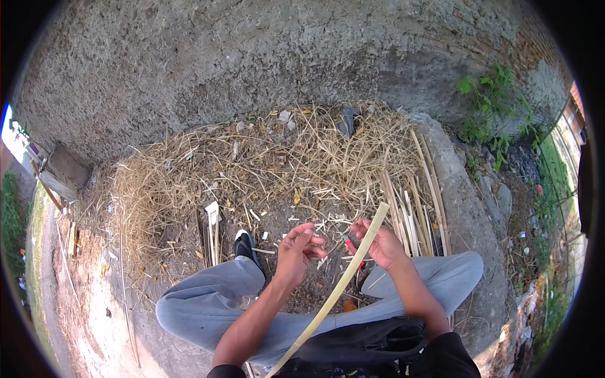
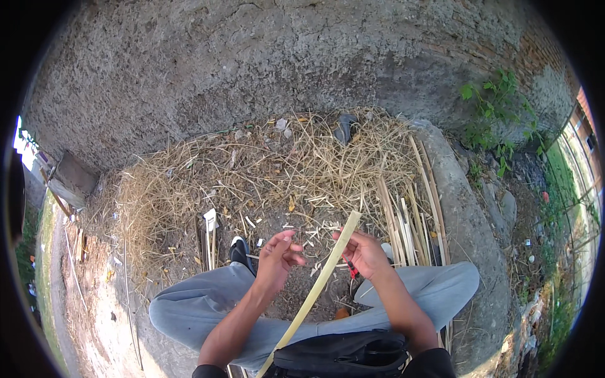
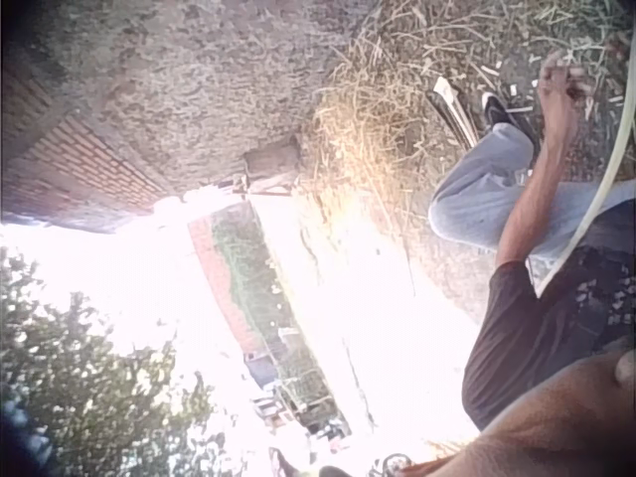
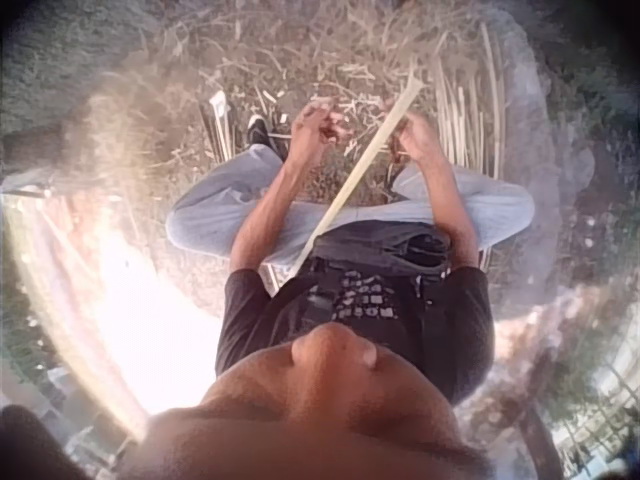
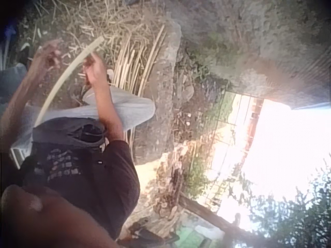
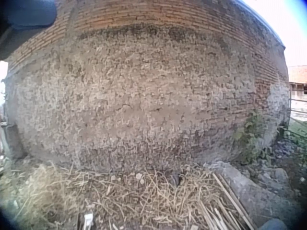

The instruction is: The person strips the outer layer from a bamboo strip using a small blade. They hold the bamboo strip with their left hand and run the blade along the length of the strip with their right hand, removing thin shavings.

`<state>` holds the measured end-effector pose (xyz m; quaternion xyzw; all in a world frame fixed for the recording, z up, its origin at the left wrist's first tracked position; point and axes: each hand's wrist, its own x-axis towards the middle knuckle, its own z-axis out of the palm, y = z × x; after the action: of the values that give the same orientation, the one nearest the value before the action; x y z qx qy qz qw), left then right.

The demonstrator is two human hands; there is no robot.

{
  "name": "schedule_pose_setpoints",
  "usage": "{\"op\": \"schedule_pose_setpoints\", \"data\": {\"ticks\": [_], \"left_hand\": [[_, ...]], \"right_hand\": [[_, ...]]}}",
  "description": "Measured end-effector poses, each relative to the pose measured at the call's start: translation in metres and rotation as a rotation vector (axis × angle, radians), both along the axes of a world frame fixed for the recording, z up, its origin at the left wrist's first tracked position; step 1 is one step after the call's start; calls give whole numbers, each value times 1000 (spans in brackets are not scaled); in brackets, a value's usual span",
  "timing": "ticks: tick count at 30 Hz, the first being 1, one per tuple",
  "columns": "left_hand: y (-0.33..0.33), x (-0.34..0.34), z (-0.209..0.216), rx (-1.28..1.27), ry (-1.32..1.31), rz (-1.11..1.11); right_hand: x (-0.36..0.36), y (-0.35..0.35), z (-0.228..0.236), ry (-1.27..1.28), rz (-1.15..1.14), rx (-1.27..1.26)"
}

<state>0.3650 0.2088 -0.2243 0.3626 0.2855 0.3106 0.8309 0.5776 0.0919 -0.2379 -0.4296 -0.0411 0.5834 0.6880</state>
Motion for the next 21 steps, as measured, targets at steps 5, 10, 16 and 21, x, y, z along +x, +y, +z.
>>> {"op": "schedule_pose_setpoints", "data": {"ticks": [5,10,16,21], "left_hand": [[4,-7,-5,-145,-64,-5],[6,-9,1,-229,-169,-102],[0,-5,9,-138,-55,-82],[6,-9,-6,-408,-211,-62]], "right_hand": [[-4,1,0,-23,25,-17],[-3,1,-5,-42,51,-7],[-6,1,-9,-45,52,-25],[-6,1,-10,-48,48,-31]]}}
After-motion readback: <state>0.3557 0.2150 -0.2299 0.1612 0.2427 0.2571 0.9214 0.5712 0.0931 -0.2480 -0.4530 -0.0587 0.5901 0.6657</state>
